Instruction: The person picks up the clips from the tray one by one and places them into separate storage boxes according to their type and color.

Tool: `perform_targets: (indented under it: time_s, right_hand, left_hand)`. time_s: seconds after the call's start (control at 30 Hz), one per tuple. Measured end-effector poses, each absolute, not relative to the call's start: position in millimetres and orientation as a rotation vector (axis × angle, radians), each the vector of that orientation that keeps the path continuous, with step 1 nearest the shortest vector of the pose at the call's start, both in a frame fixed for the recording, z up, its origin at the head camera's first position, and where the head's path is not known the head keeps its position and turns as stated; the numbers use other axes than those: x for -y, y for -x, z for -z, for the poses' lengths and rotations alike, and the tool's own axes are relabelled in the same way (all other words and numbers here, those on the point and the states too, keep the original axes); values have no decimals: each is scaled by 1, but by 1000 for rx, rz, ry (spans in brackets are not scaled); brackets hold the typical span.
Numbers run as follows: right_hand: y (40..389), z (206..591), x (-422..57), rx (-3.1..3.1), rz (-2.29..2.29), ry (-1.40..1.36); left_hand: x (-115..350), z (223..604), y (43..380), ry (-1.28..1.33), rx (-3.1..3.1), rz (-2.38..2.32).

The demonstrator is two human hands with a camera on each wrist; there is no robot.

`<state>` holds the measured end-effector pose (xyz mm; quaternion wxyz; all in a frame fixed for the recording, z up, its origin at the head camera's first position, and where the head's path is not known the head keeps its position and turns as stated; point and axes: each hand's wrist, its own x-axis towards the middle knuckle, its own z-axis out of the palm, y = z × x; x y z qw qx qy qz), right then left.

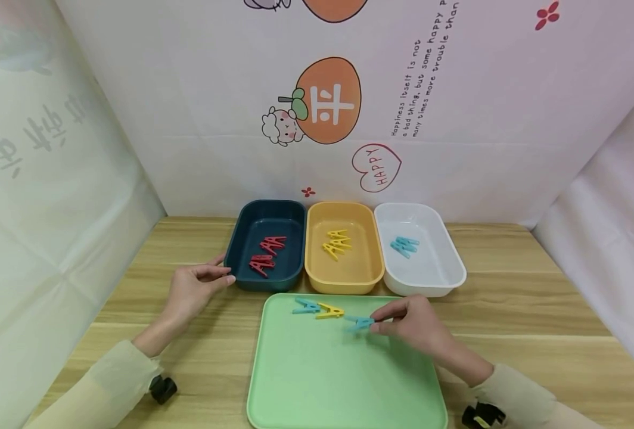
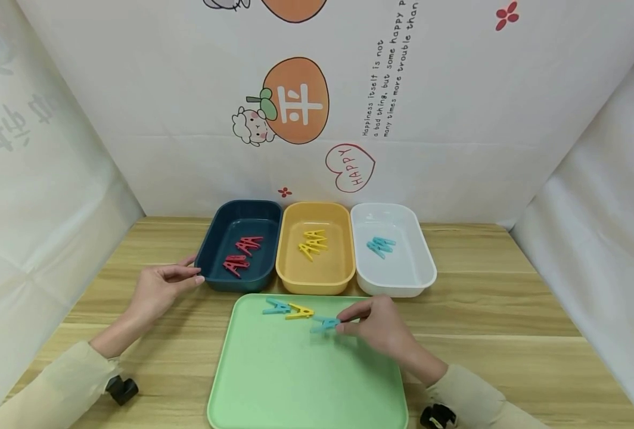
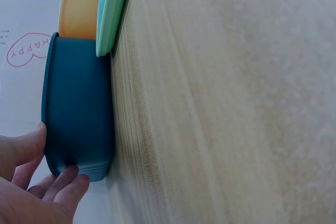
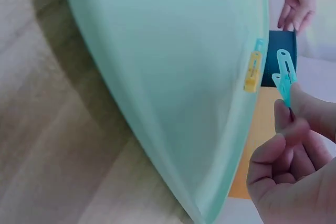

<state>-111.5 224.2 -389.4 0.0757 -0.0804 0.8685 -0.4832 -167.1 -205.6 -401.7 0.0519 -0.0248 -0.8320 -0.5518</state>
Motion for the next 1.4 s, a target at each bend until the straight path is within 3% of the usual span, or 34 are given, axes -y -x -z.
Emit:
perform_targets:
  time_s: [0.57,0.97,1.4]
  right_hand:
    - [127,352,-252,-2632,1519,102]
    - [159,324,-293,-2714,1466,-7]
    - [199,318,-319,-2762,1363,-85]
  left_hand:
    - [207,402,167,63,2541,1675]
    - [206,401,168,76,2540,1675]
    - [206,402,168,74,2538,1646]
